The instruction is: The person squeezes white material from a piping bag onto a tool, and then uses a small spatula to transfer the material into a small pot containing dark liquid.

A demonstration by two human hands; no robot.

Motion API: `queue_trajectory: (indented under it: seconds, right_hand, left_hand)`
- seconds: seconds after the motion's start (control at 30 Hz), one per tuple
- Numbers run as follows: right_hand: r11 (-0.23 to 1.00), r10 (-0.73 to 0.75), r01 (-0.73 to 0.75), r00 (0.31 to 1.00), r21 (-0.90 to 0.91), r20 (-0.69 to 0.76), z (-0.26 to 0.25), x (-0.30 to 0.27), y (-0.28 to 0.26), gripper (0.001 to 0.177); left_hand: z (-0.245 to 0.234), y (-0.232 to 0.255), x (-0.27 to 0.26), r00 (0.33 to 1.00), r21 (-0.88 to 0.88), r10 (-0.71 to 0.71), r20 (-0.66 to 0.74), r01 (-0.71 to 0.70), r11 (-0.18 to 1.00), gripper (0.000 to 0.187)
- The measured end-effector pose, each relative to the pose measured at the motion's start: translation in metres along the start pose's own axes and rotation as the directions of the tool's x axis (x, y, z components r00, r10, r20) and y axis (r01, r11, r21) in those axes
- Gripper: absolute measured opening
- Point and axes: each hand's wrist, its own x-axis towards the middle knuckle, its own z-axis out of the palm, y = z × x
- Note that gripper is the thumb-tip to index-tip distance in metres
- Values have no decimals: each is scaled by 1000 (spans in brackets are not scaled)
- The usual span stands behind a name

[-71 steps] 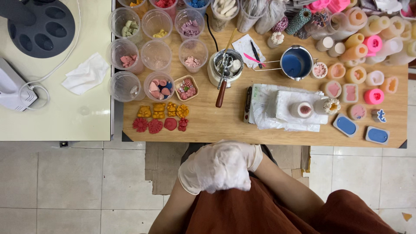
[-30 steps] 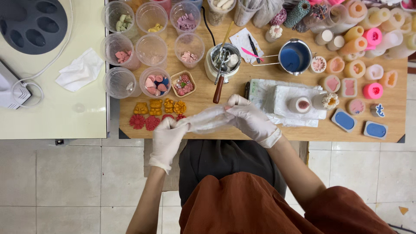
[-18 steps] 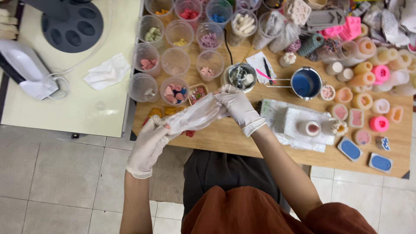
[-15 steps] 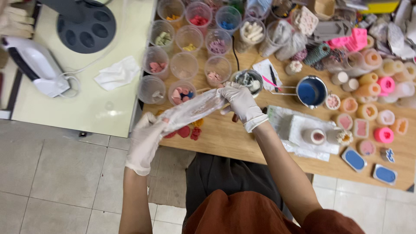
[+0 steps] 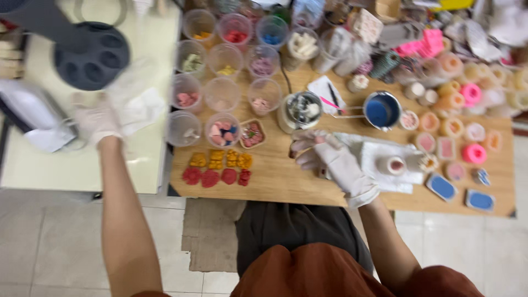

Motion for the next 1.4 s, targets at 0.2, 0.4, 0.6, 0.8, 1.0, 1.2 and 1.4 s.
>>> queue_trajectory:
  seconds: [0.2, 0.4, 0.6, 0.8, 1.0, 1.2, 1.4]
  right_hand:
    - [992, 90, -121, 866, -33, -492, -69, -18, 18, 35]
    - [838, -220, -81, 855, -539, -470, -65, 16, 3, 27]
    - [574, -345, -105, 868, -812, -356, -89, 88, -10, 24]
    - [590, -302, -77, 902, -804, -308, -101, 106, -7, 30]
    - [689, -239, -70, 918, -722, -317, -99, 110, -1, 33]
    - [592, -317, -118, 875, -797, -365, -122, 109, 4, 24]
    - [595, -188, -238, 887, -767, -421, -150, 104, -6, 20]
  left_hand:
    - [-24, 186, -113, 901, -68, 432, -36, -433, 899, 40]
    - [19, 296, -283, 788, -307, 330, 520, -188, 933, 15]
    - [82, 279, -343, 761, 26, 74, 645, -119, 993, 40]
    - [117, 267, -327, 548, 388, -321, 772, -7, 922, 50]
    - [135, 270, -319, 531, 387, -341, 776, 27, 922, 54]
    - [136, 258, -318, 486, 348, -358, 797, 115, 930, 55]
    - [137, 242, -322, 408, 269, -354, 841, 252, 930, 47]
